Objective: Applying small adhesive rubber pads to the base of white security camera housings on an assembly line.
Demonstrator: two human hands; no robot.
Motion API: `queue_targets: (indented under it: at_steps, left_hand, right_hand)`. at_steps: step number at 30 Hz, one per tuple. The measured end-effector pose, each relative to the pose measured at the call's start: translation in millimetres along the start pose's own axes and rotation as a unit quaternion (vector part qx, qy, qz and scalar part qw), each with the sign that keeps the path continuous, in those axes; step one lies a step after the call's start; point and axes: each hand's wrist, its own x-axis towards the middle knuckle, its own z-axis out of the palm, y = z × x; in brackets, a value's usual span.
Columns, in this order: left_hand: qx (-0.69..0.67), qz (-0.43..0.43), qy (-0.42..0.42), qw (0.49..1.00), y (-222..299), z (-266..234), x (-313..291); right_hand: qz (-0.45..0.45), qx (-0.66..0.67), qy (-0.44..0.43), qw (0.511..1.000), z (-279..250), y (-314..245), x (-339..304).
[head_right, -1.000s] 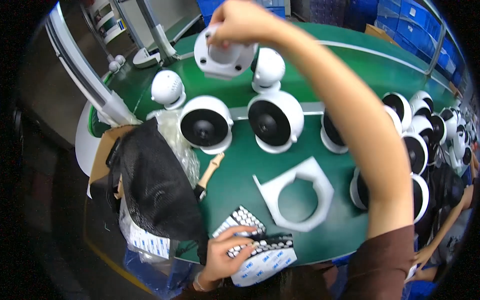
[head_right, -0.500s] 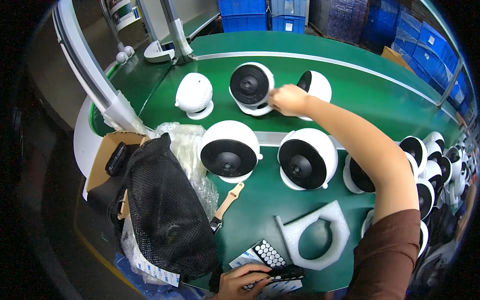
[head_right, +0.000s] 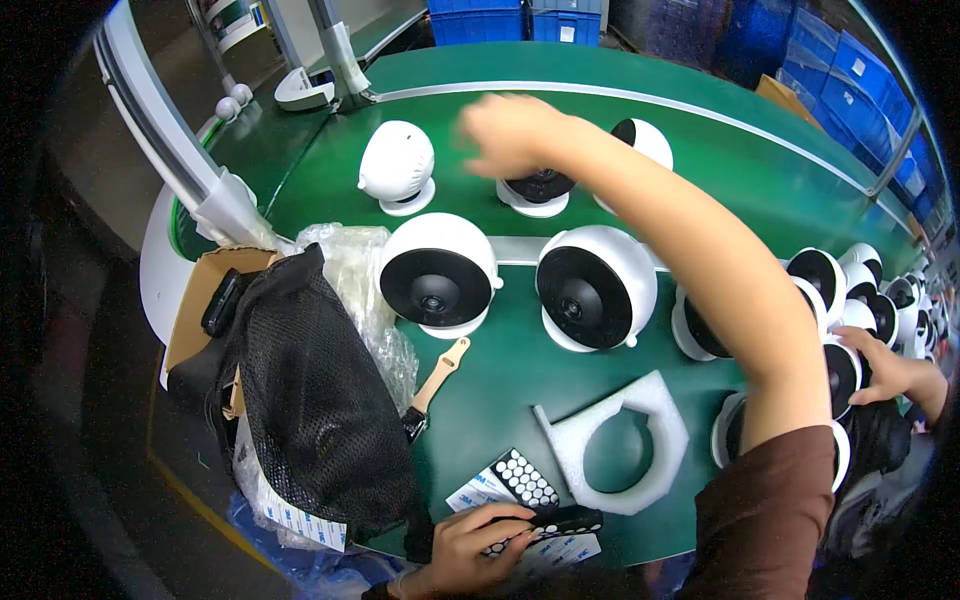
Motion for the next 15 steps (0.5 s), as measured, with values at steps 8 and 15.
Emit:
queue_targets:
  at_steps: [8, 15]
  left_hand:
    - [-0.036, 0.016, -0.007, 0.999, -5.3, 0.2, -0.4]
    - [-0.017, -0.013, -0.050, 0.999, 0.1, -6.9, 5.5]
  right_hand:
    - [0.227, 0.085, 0.023, 0.970, 51.8, -53.1, 97.0]
    - [0.252, 0.151, 0.115, 0.949, 37.4, -18.0, 73.9]
